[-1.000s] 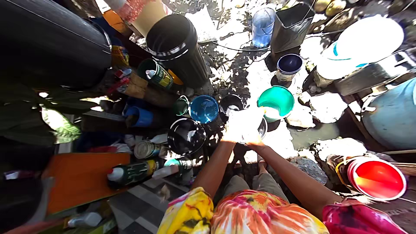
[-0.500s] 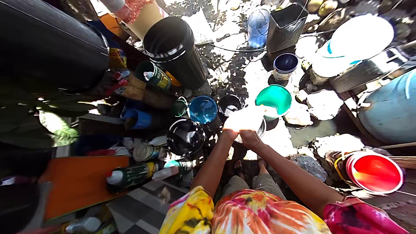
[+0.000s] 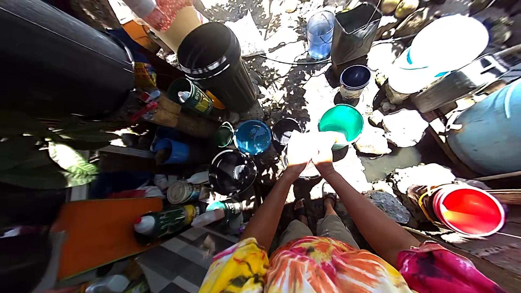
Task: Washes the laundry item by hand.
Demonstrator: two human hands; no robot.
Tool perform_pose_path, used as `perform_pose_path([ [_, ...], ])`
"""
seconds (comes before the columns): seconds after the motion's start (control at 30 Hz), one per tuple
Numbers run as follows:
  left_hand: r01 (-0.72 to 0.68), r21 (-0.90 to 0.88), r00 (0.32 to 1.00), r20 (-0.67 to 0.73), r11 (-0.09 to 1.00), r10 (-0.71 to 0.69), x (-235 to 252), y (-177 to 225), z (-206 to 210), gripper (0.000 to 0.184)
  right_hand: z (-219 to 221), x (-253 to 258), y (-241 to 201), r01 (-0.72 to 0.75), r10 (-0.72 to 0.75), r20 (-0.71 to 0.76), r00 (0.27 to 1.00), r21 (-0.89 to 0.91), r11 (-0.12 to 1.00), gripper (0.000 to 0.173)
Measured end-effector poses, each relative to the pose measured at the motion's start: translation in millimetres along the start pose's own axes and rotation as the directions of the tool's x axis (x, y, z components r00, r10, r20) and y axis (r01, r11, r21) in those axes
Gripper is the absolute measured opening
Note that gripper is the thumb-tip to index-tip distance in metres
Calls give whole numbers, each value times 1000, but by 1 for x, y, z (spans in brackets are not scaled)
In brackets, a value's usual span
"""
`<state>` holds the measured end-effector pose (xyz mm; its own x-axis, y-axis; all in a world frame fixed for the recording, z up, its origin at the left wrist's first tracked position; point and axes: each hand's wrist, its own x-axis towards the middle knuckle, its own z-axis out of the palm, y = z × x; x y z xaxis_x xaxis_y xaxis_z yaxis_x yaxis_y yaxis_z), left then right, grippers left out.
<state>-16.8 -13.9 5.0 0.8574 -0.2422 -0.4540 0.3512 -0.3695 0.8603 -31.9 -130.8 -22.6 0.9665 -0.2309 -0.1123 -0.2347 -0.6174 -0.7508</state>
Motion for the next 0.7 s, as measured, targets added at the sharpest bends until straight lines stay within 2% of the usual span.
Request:
perform_pose_path([
  [0.03, -41, 143, 998, 56, 989, 34, -3, 1, -2, 34, -5, 3, 6, -43, 41, 40, 998, 53, 998, 28],
  [0.1, -116, 301, 990, 115, 947, 84, -4, 0, -3, 32, -2, 4, 19, -28, 30, -8, 1000, 212, 977, 27],
  [0.17, -170, 317, 985, 93, 933, 148, 0, -6, 1, 29, 3, -1, 19, -65, 74, -10, 997, 387, 920, 27],
  [0.23, -160, 307, 986, 7, 938, 166, 2, -10, 3, 26, 6, -13, 11, -62, 70, -5, 998, 424, 903, 24],
  [0.37, -112, 245, 981, -129, 963, 146, 1, -19, 3, 29, 18, -25, 21, 155, -146, -55, 988, 252, 955, 24],
  [0.43, -137, 220, 977, -133, 966, 169, -2, -21, 6, 29, 17, -26, 32, 60, -75, 82, 994, 173, 983, 33],
  [0.47, -145, 207, 975, -137, 967, 176, -3, -22, 10, 27, 17, -29, 34, 22, -38, 91, 995, 174, 985, 36],
  [0.57, -111, 248, 974, -166, 962, 155, -5, -22, 8, 31, 24, -51, 18, 131, -111, -96, 989, 229, 965, 29],
  [0.6, -82, 253, 977, -170, 964, 127, -6, -24, 5, 36, 28, -56, 16, 229, -203, -155, 967, 176, 957, 26],
  [0.67, -60, 193, 985, -149, 979, 89, -10, -26, -1, 43, 34, -56, 19, 361, -344, -169, 924, 84, 929, 28],
  [0.7, -96, 174, 982, -146, 980, 122, -10, -26, 0, 41, 30, -51, 19, 346, -336, -122, 934, 78, 935, 27],
])
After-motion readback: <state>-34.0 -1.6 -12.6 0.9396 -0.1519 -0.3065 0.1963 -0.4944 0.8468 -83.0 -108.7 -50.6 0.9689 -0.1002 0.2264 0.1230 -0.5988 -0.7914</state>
